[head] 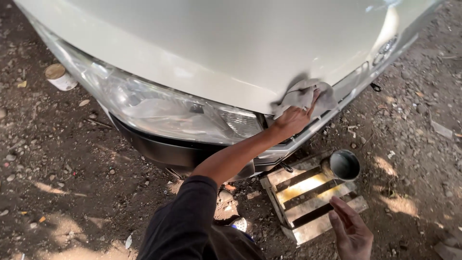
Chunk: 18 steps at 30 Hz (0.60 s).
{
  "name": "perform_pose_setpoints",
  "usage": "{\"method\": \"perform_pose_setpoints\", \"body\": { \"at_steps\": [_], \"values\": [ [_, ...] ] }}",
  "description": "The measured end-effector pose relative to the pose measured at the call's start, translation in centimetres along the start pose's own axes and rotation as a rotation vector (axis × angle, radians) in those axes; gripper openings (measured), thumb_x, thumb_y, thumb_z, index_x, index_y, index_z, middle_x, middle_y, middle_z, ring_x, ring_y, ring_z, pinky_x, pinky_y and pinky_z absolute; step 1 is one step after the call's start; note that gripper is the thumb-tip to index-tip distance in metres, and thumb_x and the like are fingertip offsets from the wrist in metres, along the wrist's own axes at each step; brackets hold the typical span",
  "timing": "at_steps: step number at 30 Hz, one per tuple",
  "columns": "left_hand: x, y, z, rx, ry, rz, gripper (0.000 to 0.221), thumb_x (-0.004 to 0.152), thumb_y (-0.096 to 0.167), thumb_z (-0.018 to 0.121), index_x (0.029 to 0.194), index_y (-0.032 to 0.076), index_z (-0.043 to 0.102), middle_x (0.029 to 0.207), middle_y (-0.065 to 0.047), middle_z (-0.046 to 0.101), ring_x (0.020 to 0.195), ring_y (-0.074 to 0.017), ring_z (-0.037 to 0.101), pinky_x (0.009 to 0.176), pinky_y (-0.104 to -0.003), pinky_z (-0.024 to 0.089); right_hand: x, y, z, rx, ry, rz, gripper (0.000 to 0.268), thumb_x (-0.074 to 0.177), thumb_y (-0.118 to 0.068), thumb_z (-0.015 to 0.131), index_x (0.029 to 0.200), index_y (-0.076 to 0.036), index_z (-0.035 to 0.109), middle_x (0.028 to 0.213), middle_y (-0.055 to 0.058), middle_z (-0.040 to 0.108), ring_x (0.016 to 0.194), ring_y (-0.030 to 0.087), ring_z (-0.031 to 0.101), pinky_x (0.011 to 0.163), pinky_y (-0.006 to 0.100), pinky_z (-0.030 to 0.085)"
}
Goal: Sanding the hood and front body of a white vehicle using sandpaper and water.
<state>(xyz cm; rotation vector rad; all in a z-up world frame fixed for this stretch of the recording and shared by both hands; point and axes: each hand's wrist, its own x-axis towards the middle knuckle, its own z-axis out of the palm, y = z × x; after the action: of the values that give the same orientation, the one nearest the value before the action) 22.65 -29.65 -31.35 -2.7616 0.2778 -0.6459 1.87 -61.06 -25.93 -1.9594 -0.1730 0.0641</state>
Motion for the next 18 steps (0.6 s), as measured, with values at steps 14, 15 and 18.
{"method": "perform_pose_setpoints", "body": {
  "at_steps": [14, 15, 18],
  "values": [
    [-12.9, -11.0, -14.3, -0.369, 0.062, -0.201, 0.068, 0.09, -0.003, 0.05, 0.155, 0.017, 0.048, 0.164, -0.01, 0.043, 0.135, -0.029, 0.048, 0.108, -0.049, 0.052, 5.0, 2.8, 3.3, 0.043, -0.28, -0.059, 0.046, 0.092, -0.035, 0.069, 0.128, -0.007, 0.068, 0.134, 0.017, 0.069, 0.126, 0.03, 0.067, 0.104, 0.049, 0.057],
    [-12.4, -11.2, -16.1, -0.374, 0.066, -0.177, 0.068, 0.09, -0.003, 0.05, 0.155, 0.017, 0.048, 0.164, -0.01, 0.043, 0.135, -0.029, 0.048, 0.108, -0.049, 0.052, 5.6, 2.8, 4.0, 0.048, -0.257, -0.054, 0.046, 0.092, -0.035, 0.069, 0.128, -0.007, 0.068, 0.134, 0.017, 0.069, 0.126, 0.03, 0.067, 0.104, 0.049, 0.057],
    [-10.1, -11.8, -18.2, -0.399, 0.327, -0.141, 0.093, 0.099, 0.067, 0.05, 0.154, -0.007, 0.034, 0.158, -0.033, 0.03, 0.147, -0.0516, 0.031, 0.12, -0.068, 0.021, 6.8, 2.2, 6.3, 0.0, -0.252, -0.044, 0.045, 0.091, -0.037, 0.069, 0.127, -0.01, 0.07, 0.134, 0.015, 0.071, 0.126, 0.029, 0.067, 0.103, 0.05, 0.058]
  ]
}}
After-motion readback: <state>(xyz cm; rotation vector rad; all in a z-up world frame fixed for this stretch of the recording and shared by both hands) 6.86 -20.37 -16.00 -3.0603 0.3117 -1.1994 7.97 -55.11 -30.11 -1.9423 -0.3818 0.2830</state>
